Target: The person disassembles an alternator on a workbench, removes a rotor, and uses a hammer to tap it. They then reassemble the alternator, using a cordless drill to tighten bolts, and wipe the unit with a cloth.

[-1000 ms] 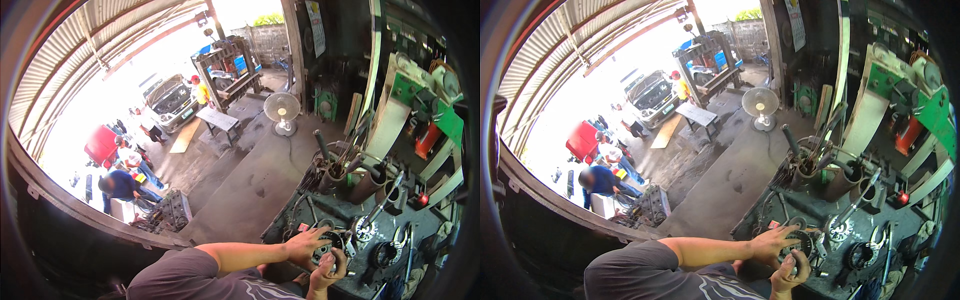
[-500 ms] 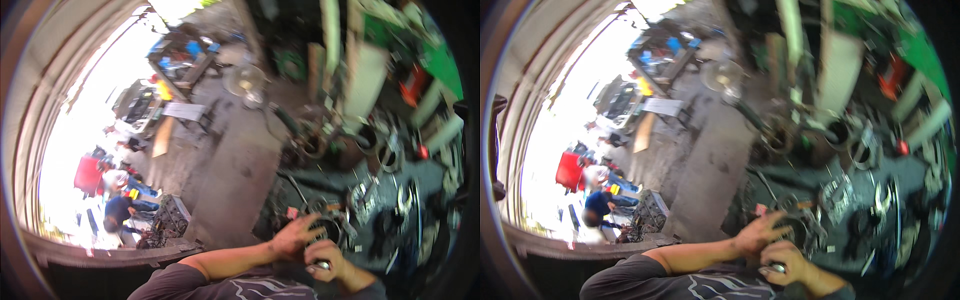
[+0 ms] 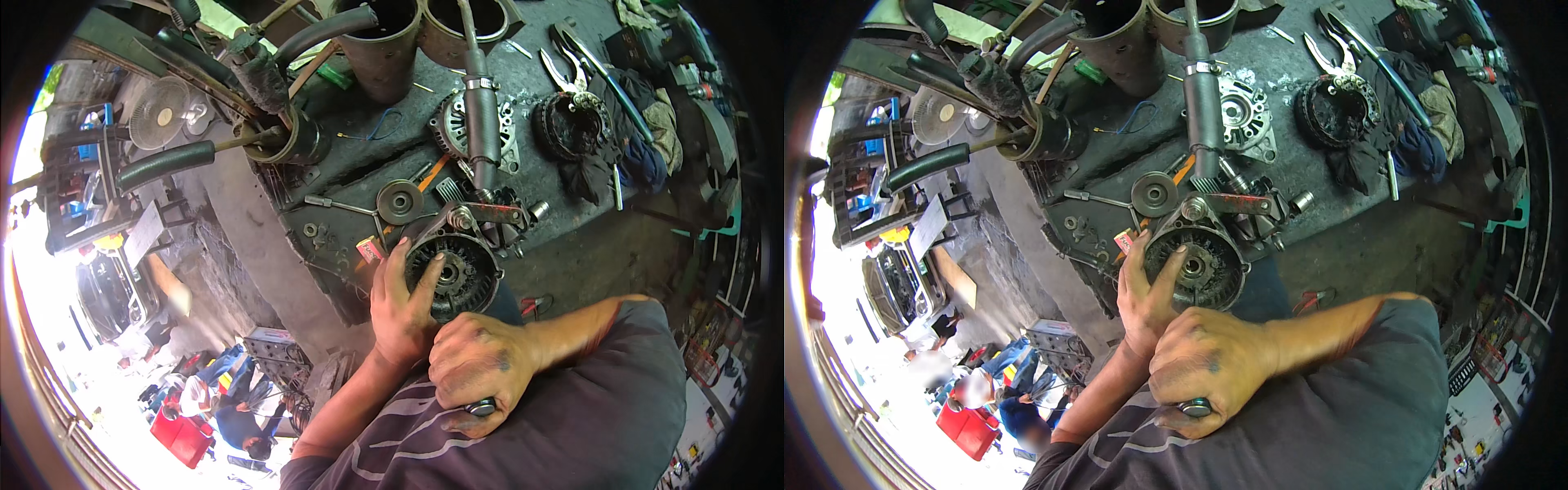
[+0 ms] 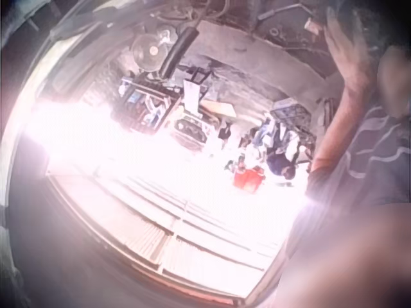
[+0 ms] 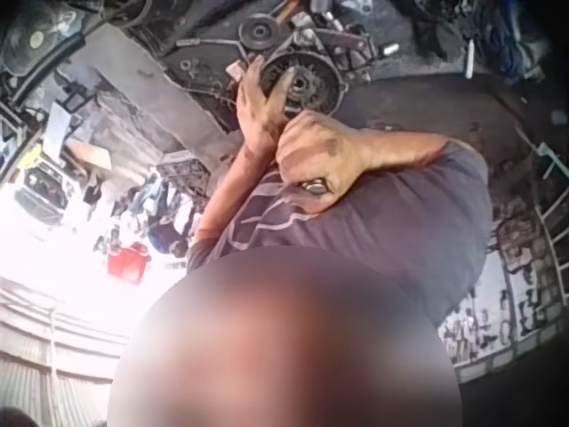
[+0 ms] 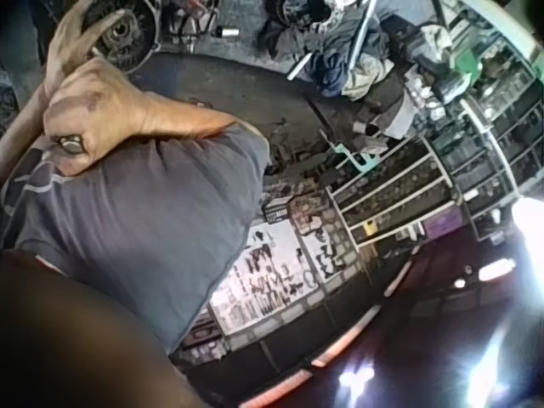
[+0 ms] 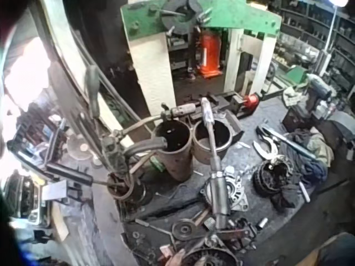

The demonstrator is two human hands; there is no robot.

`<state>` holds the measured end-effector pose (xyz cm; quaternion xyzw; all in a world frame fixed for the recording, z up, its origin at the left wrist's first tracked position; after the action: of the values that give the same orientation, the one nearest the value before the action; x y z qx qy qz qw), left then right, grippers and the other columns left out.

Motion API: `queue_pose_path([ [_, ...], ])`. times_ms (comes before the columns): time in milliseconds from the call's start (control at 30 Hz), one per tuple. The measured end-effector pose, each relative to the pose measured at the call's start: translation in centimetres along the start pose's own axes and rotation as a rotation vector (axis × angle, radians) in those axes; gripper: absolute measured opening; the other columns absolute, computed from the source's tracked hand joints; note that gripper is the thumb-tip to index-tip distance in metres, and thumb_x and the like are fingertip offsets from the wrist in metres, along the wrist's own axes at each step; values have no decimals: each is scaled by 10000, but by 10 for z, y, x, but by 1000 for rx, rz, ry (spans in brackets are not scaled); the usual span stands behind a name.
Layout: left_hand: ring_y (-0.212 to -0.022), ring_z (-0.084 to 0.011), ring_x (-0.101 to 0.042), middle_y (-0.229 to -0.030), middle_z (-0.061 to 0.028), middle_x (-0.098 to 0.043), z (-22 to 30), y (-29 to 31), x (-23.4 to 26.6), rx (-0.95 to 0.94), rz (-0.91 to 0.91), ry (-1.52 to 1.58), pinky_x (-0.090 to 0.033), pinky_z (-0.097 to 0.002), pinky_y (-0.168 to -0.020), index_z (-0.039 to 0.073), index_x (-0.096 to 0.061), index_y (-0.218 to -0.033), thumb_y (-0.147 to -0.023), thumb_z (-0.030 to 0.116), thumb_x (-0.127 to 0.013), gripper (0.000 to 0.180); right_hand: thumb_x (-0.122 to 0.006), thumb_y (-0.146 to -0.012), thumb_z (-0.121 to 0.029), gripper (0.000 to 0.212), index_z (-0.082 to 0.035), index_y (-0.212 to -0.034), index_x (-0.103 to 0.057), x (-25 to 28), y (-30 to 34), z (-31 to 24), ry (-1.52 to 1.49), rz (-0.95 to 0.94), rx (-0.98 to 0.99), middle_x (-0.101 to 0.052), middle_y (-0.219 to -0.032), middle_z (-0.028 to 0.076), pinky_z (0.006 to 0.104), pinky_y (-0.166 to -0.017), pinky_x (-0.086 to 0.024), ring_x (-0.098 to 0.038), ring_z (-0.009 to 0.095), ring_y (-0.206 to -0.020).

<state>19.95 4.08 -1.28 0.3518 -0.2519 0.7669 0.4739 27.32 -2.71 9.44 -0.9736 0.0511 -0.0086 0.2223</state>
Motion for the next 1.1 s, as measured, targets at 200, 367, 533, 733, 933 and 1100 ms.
queue_pose_path([
  [200,-1411,-487,-581,-1581,-294,-520,0,-2,0,1,-8,-18,-498,-531,-1175,150,-800,-1368,-770,315,-894,627,-864,-855,-274,299,-117,-761,-627,3,3,0,5,16,23,-583,-695,32,411,-543,-512,-633,278,-600],
  [367,-1342,-506,-586,-1583,-283,-528,-1,4,-3,-26,6,-29,-506,-566,-1126,139,-744,-1433,-802,296,-827,655,-889,-808,-245,266,-113,-790,-659,3,17,-2,26,180,72,-630,-732,47,421,-562,-519,-654,281,-627],
  [533,-1426,-515,-528,-1655,-304,-436,7,5,5,-105,-5,21,-473,-548,-1181,124,-671,-1497,-750,349,-891,811,-819,-813,-184,195,-68,-816,-661,11,6,-5,131,175,-58,-661,-766,84,401,-619,-529,-667,263,-653],
  [733,-1536,-496,-438,-1699,-280,-393,21,1,30,-94,-192,43,-374,-583,-1280,184,-691,-1487,-611,453,-1017,972,-665,-1076,-342,385,-5,-905,-592,47,24,-9,-511,384,-230,-605,-762,86,279,-600,-423,-503,117,-647],
  [933,-1616,-457,-345,-1688,-197,-471,30,0,39,-263,-122,17,-285,-614,-1337,214,-772,-1397,-784,434,-949,674,-665,-1078,-310,356,-9,-900,-598,52,29,-7,-383,396,-134,-584,-755,75,287,-592,-423,-489,119,-640],
  [1100,-1616,-364,-360,-1570,-42,-603,32,6,12,-128,-6,-178,-218,-643,-1353,235,-877,-1141,-899,304,-856,252,-654,-1085,-327,371,-15,-891,-601,44,28,10,-331,348,-104,-561,-745,37,278,-599,-427,-500,107,-644],
])
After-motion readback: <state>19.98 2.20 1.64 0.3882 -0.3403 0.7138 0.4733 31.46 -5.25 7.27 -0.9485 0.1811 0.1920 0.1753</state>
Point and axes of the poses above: each hand's wrist, its own y-axis away from the middle knuckle, its own x-axis out of the back of the hand, z = x × y, the point moved 8 cm from there along -y, towards the middle knuckle
